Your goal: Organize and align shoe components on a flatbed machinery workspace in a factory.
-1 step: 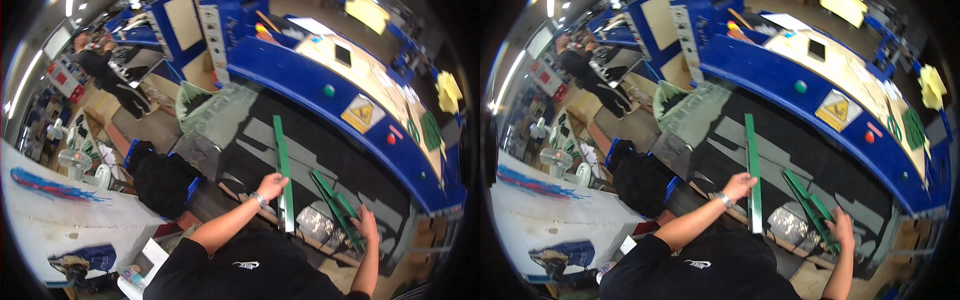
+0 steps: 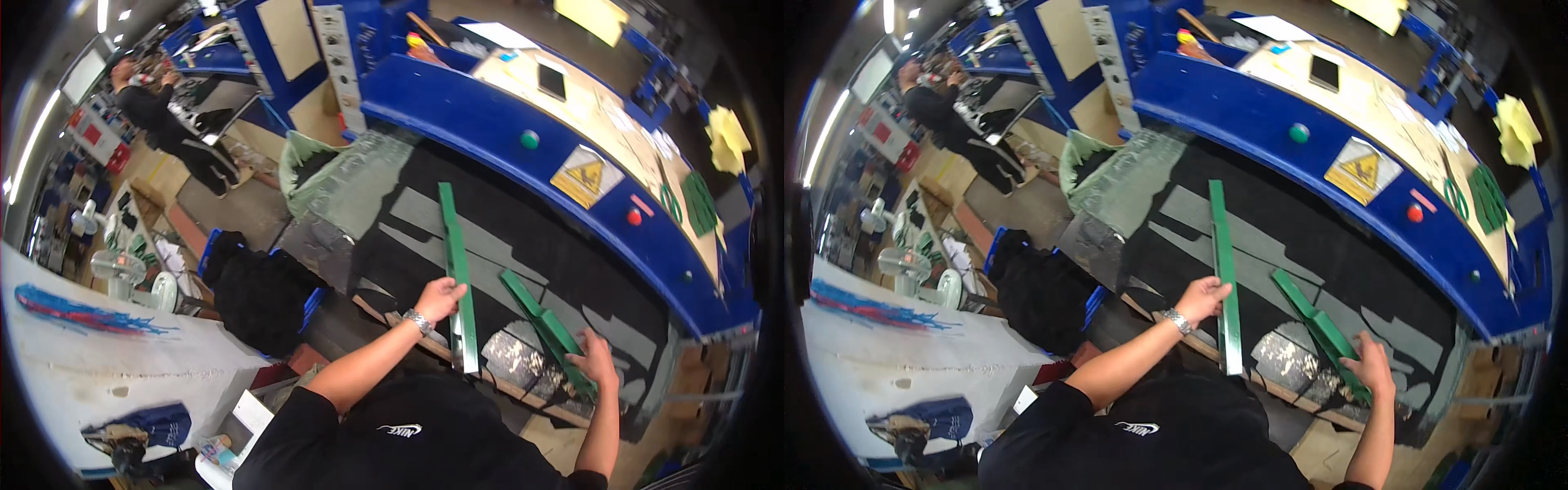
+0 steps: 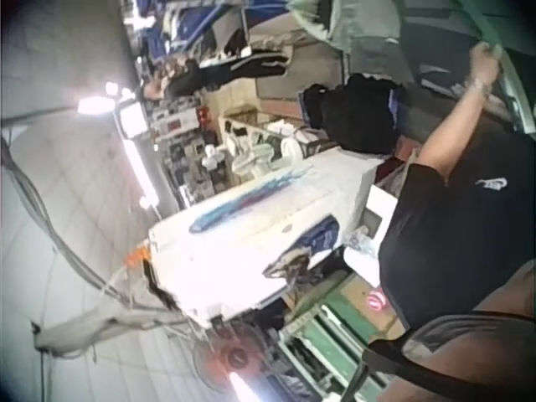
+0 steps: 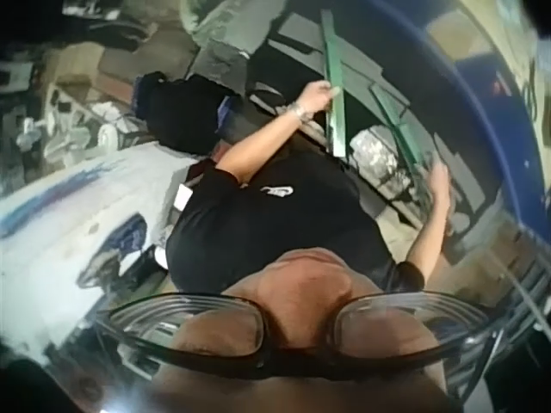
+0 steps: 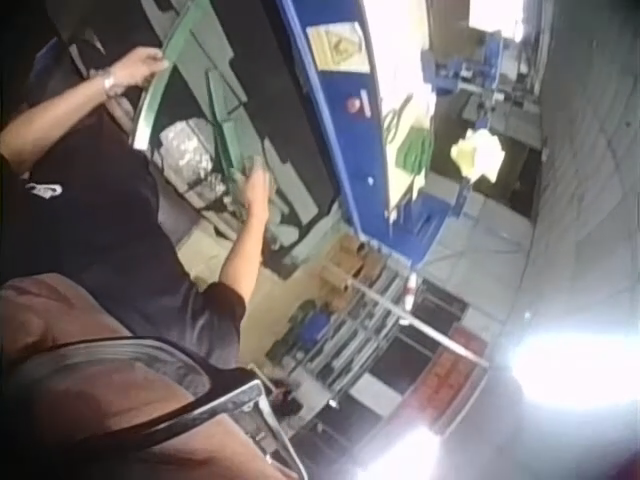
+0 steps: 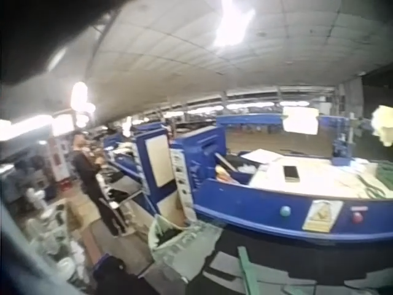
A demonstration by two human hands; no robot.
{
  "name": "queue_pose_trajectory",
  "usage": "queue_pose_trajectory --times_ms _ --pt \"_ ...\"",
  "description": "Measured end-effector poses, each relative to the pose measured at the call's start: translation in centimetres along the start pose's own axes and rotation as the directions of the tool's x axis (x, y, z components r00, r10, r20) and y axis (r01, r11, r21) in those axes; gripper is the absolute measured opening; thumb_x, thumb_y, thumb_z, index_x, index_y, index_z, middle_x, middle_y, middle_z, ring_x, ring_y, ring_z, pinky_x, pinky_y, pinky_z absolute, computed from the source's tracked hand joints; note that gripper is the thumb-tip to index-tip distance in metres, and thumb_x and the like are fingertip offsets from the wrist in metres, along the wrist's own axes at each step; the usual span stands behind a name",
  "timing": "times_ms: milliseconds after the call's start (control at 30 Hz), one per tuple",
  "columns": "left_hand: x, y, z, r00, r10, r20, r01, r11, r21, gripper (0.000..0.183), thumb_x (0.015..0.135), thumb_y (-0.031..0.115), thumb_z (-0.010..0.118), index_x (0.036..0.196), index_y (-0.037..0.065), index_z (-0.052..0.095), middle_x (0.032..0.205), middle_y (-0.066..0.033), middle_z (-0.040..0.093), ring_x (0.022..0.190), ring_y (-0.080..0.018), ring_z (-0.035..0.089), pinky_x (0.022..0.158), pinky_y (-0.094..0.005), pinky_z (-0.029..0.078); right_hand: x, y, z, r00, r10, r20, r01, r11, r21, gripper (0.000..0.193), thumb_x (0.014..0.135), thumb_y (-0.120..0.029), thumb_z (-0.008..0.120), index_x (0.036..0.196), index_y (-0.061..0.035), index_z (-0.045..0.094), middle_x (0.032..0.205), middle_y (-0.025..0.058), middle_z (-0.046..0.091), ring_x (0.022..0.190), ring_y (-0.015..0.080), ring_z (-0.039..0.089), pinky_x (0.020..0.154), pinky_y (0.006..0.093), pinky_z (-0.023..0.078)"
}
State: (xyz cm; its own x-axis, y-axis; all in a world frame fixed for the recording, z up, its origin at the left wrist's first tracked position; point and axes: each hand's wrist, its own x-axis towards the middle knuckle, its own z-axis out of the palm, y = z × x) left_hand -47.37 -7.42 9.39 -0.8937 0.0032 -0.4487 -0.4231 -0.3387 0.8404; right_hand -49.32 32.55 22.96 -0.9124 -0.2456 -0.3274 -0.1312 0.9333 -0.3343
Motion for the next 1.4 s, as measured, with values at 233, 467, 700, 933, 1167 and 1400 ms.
queue_pose_trajectory --times_ms 233,467,700,933,1167,1400 --pt "-2.5 1.2 -0.9 0.999 -0.048 -0.016 0.048 0.999 -0.024 0.038 0.096 0.026 0.065 0.124 0.002 0.055 0.097 -0.0086 0.069 0.078 -0.0144 0.068 0.066 -0.0283 0.054 -1.8 -3.6 -1.0 0.997 -0.071 -0.036 0.076 0.984 0.161 0.030 0.068 -0.011 0.084 0.085 0.0025 0.063 0.065 0.0110 0.056 0.058 0.0134 0.051 0.055 0.0306 0.042" --pt "-8.4 5.4 -0.7 0.991 0.129 0.036 -0.131 0.991 0.038 0.040 0.100 0.023 0.060 0.133 0.004 0.049 0.114 -0.0124 0.065 0.097 -0.0198 0.068 0.084 -0.0316 0.055 -1.9 -12.9 -6.2 0.997 -0.072 0.040 0.040 0.846 0.532 0.014 0.095 -0.012 0.064 0.093 0.0021 0.065 0.074 -0.0022 0.060 0.069 0.0035 0.051 0.061 0.0242 0.045" --pt "-13.0 10.1 -0.2 0.953 0.289 0.087 -0.280 0.955 -0.099 0.065 0.103 0.027 0.052 0.155 0.018 0.014 0.146 -0.0201 0.040 0.122 -0.0332 0.057 0.096 -0.0449 0.053 7.5 -27.0 0.8 0.958 -0.288 -0.002 0.191 0.630 0.752 0.026 0.097 -0.024 0.064 0.102 0.0010 0.070 0.087 0.0037 0.070 0.084 0.0084 0.061 0.075 0.0296 0.052" --pt "-6.9 7.6 -5.1 0.975 0.206 -0.081 -0.209 0.978 -0.026 0.058 0.100 0.015 0.058 0.151 0.008 0.029 0.132 -0.0129 0.055 0.111 -0.0178 0.060 0.092 -0.0319 0.051 14.7 -32.1 13.4 0.986 -0.149 -0.073 0.134 0.450 0.883 0.021 0.095 -0.017 0.063 0.092 0.0026 0.070 0.081 0.0104 0.071 0.072 0.0147 0.065 0.068 0.0343 0.052" --pt "-2.7 4.7 -6.2 0.990 0.141 -0.032 -0.144 0.980 -0.136 0.038 0.097 0.004 0.059 0.134 -0.004 0.053 0.122 -0.0110 0.066 0.102 -0.0149 0.064 0.082 -0.0300 0.056 14.1 -30.0 9.4 0.973 -0.220 -0.070 0.229 0.956 0.183 0.018 0.088 -0.015 0.061 0.092 -0.0003 0.071 0.093 0.0265 0.068 0.090 0.0424 0.067 0.079 0.0499 0.054" --pt "-1.7 3.8 -6.0 0.995 0.100 0.007 -0.098 0.984 -0.148 0.034 0.096 0.006 0.062 0.129 -0.001 0.055 0.121 -0.0116 0.066 0.094 -0.0140 0.065 0.078 -0.0313 0.058 10.9 -22.3 10.5 0.909 0.003 -0.417 0.171 0.909 0.380 0.030 0.093 -0.019 0.064 0.112 0.0035 0.067 0.103 0.0183 0.066 0.093 0.0323 0.066 0.083 0.0399 0.052"
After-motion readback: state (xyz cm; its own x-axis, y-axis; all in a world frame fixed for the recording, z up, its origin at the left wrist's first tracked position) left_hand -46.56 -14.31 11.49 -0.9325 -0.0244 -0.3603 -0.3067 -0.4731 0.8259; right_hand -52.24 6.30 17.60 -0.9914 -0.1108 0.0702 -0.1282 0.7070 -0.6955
